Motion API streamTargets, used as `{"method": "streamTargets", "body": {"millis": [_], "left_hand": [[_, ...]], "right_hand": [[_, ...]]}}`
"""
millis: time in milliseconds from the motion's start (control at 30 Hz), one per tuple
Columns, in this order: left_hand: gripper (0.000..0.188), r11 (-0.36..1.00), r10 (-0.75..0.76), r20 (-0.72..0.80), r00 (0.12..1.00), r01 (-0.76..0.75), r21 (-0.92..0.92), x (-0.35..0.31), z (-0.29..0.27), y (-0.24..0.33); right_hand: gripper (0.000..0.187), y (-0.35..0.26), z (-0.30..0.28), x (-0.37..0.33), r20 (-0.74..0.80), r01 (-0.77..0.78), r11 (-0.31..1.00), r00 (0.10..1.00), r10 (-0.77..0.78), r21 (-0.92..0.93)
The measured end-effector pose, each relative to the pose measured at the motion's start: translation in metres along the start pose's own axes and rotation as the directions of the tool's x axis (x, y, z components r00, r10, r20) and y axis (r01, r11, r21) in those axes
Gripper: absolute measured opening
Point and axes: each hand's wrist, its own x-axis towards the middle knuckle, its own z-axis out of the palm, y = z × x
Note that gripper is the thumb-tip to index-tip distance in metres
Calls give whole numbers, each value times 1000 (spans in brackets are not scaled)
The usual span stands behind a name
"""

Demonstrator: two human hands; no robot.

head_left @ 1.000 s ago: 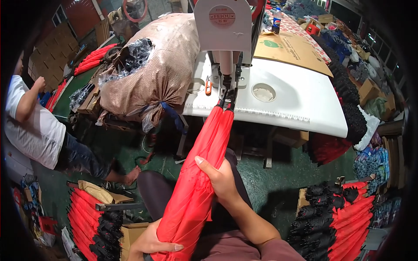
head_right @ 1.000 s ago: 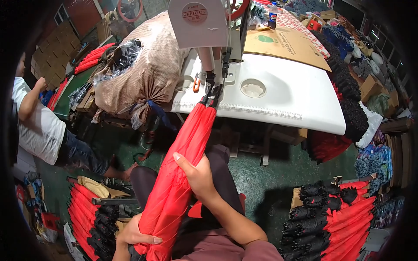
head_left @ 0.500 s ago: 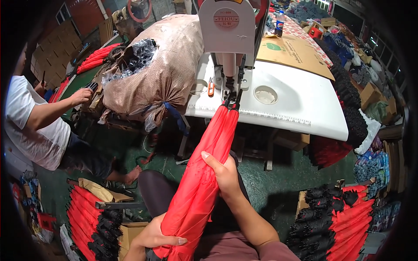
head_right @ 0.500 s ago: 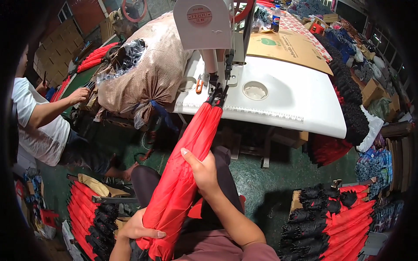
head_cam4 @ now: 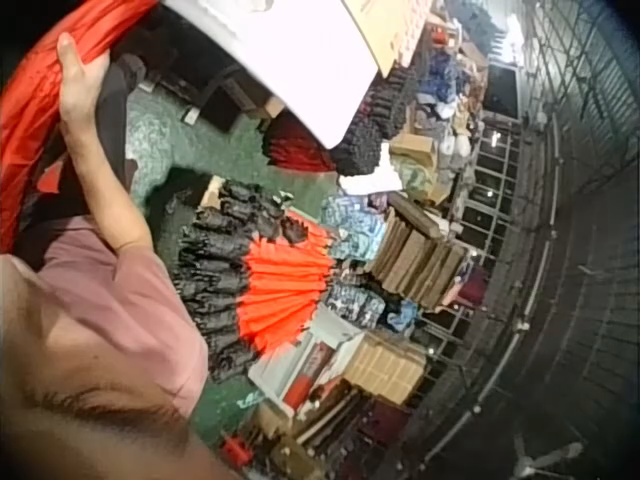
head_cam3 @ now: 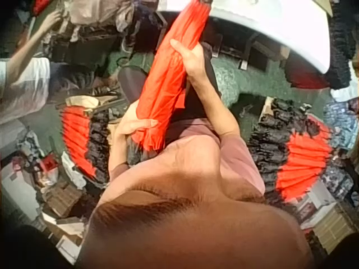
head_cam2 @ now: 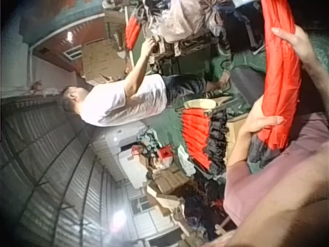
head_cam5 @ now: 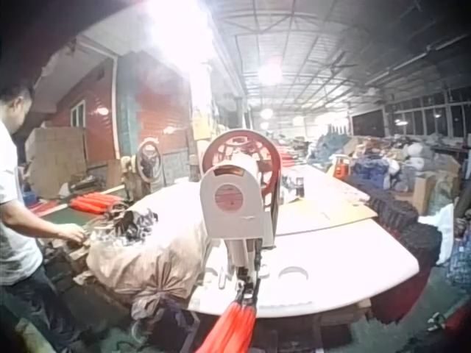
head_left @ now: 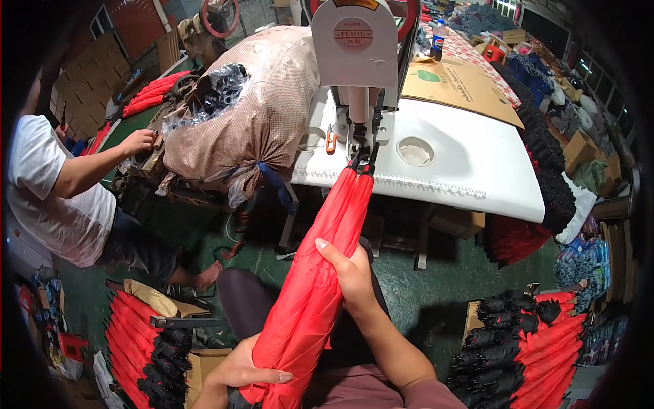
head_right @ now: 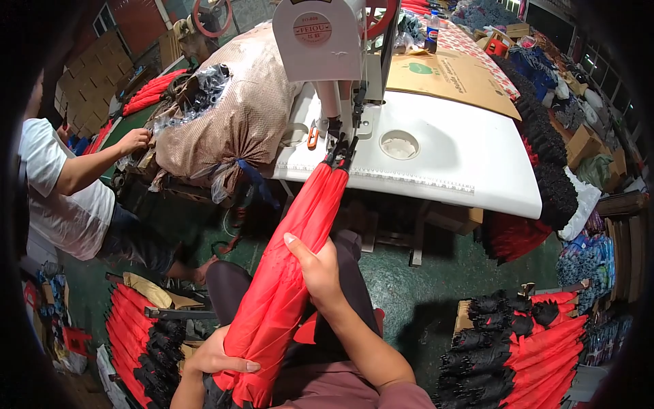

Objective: Sewing and assembling red umbrella canopies onto frames using a specialized sewing machine.

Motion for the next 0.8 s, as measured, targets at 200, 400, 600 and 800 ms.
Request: {"method": "streamTargets", "body": {"millis": [200,400,600,800], "left_hand": [[81,1000,2,-5,1000,-2,2,1,3,3],[84,999,39,12,999,-40,24,5,0,-10],[92,997,-24,32,999,21,70,4,-12,-28],[96,974,-37,11,999,34,223,-3,-16,-60]], "right_hand": [[28,2,-3,1,12,-4,1000,1000,4,10],[29,8,-4,-3,7,-7,1000,1000,7,16],[30,16,0,-20,-36,36,999,999,-36,-21],[29,26,5,-54,-139,51,996,988,-60,-69]]}}
